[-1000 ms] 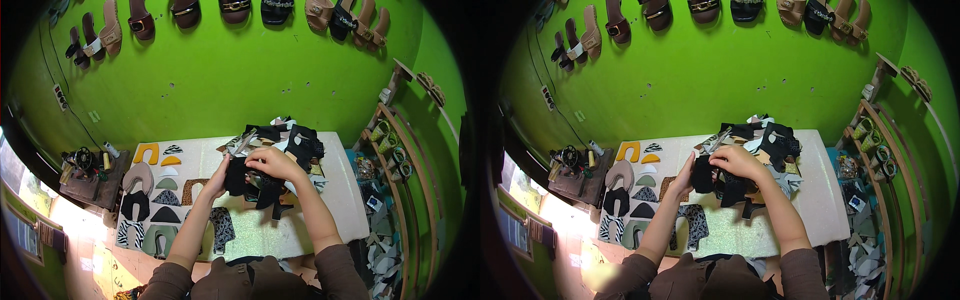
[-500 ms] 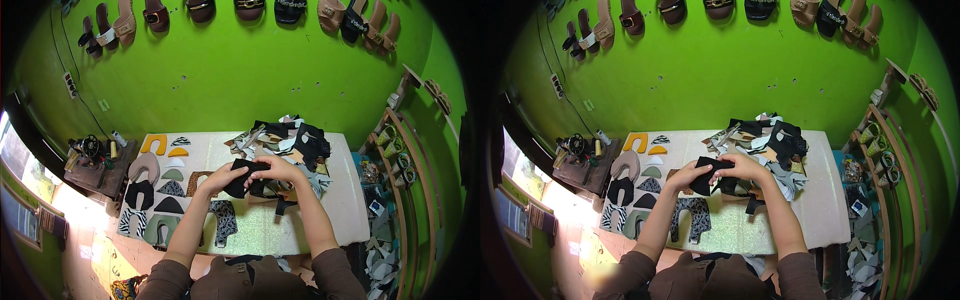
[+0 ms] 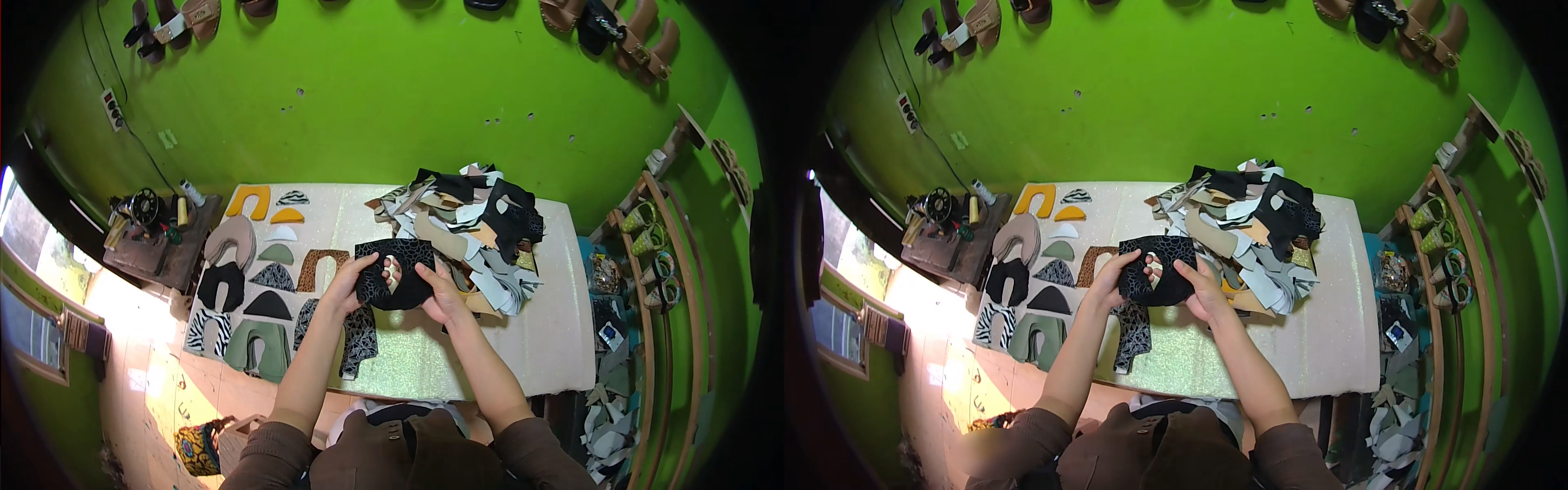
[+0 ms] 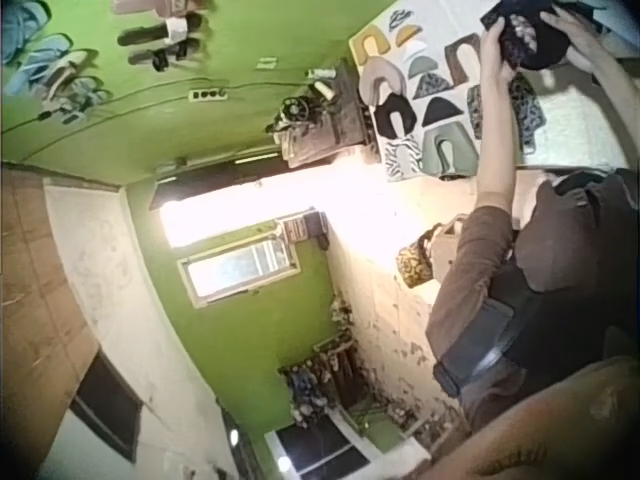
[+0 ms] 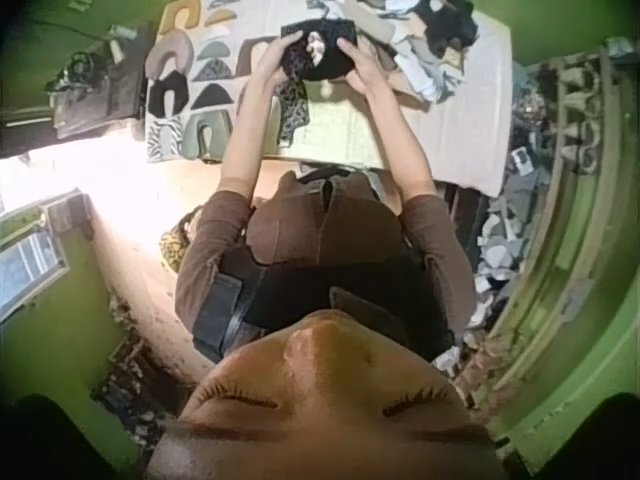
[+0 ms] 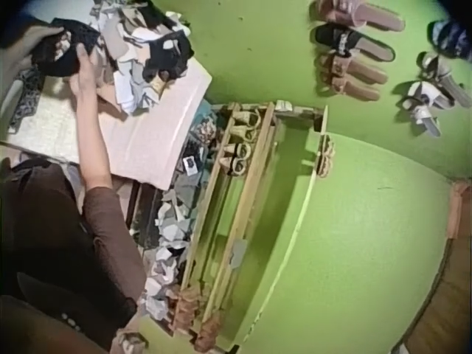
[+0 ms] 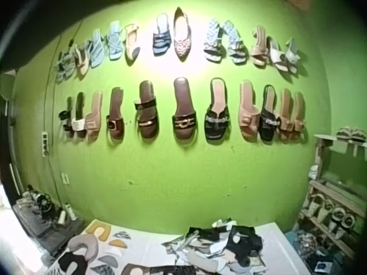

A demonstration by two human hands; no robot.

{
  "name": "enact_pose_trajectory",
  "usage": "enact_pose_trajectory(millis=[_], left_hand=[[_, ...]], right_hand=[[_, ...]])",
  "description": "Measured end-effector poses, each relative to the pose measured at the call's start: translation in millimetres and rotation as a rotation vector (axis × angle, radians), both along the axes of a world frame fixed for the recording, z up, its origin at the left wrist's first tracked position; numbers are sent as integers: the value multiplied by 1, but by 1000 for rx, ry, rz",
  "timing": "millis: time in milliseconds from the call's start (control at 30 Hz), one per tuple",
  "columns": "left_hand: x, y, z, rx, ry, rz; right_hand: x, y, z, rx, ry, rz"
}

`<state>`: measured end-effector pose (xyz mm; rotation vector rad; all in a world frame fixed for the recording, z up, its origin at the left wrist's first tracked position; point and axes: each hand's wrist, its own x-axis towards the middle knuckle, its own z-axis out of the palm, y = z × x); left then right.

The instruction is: The recorder is sorting and organizing various patterned fabric pieces on a work table.

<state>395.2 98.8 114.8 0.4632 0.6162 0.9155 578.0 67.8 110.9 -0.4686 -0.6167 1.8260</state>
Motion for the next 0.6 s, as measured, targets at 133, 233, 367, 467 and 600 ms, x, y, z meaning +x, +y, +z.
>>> enact_pose_trajectory(millis=[133,233,367,467,600], left_hand=[[-5,-9,-12,-109,-241,42],[-15,-19,-19,-120,-294,124],[-28,-32,-21,-154,-424,160],[-43,-37,-40,-195,-537,138],[-50,-44,-45,-201,-439,212]], right_hand=[[-12,-1,-8,-37,142,129],[-24,-7,-11,-64,176,208],[-32,-13,-20,-185,276,280],[-38,-14,-37,-167,237,311],[-39,-10,-51,-204,120,198]])
